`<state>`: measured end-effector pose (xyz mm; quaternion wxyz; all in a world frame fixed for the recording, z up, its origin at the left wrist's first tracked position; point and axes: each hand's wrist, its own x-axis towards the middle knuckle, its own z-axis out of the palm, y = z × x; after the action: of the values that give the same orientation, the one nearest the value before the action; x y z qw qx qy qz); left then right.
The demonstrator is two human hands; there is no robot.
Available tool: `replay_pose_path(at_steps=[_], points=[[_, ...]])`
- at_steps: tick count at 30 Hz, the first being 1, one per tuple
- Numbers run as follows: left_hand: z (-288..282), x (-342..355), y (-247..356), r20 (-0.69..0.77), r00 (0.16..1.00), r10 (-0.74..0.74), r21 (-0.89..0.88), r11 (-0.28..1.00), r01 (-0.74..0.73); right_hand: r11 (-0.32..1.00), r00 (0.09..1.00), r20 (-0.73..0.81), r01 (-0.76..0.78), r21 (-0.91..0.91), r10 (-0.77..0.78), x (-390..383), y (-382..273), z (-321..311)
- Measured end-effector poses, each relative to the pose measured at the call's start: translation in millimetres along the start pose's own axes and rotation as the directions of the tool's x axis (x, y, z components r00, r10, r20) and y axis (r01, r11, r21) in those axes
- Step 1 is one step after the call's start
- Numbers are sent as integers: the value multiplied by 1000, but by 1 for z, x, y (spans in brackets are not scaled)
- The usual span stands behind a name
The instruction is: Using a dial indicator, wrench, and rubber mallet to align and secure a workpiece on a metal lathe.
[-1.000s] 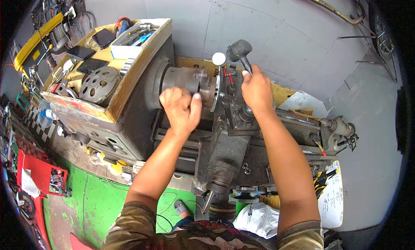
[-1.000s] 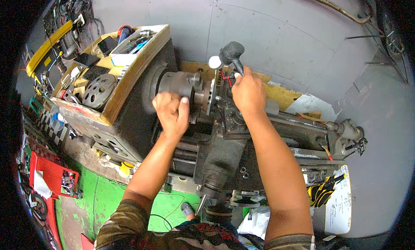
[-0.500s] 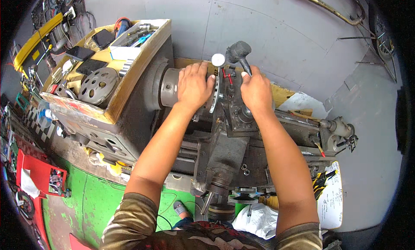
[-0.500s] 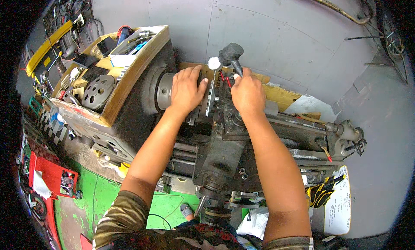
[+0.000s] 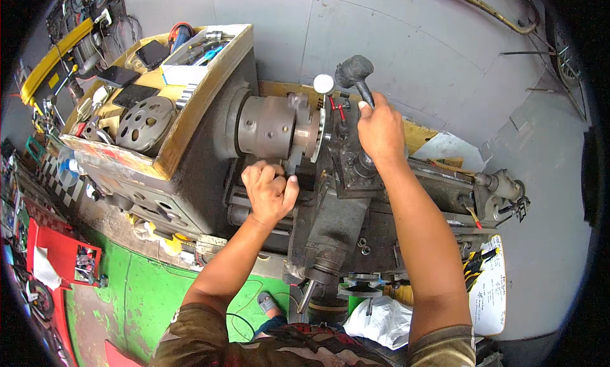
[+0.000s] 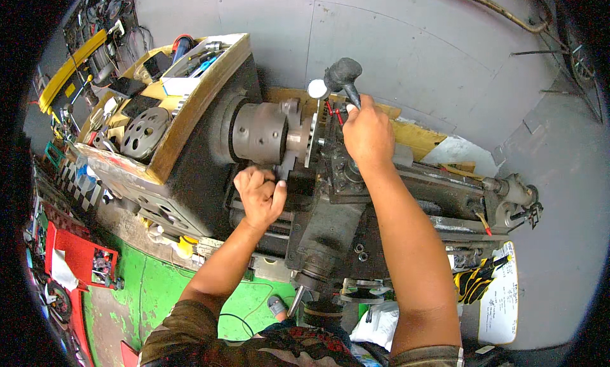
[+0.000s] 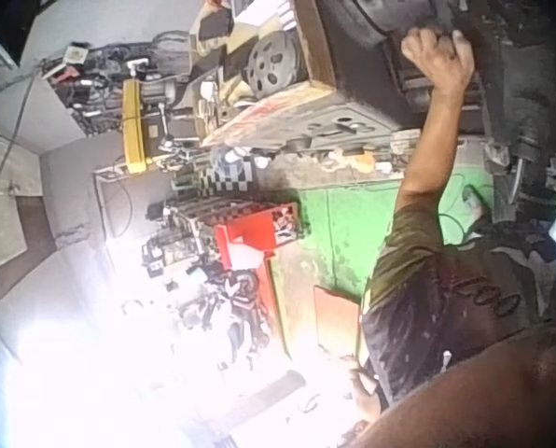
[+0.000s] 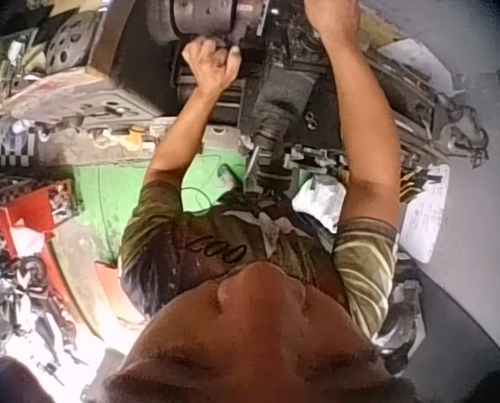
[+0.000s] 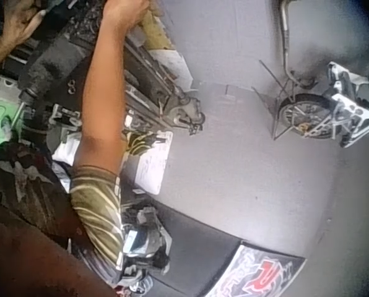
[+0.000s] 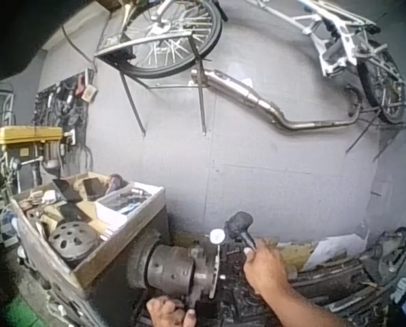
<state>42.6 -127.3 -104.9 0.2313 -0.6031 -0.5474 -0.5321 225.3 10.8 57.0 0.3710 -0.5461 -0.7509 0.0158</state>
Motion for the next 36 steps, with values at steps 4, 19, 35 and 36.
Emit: replay_pose_path(at_steps=[4,19,35,36], points=[[-6,7,-16,-49,999,-22,-15,1000,21,998,999,26,-46,47,45,-2,-2,0],[49,161,-43,70,975,-210,138,970,199,999,999,33,-43,0,43,-1,-1,-3],[83,162,-28,524,807,-270,328,939,101,998,997,47,-58,4,58,-1,1,-1],[80,159,-27,525,806,-272,329,939,102,998,997,49,-58,4,58,-1,1,-2]])
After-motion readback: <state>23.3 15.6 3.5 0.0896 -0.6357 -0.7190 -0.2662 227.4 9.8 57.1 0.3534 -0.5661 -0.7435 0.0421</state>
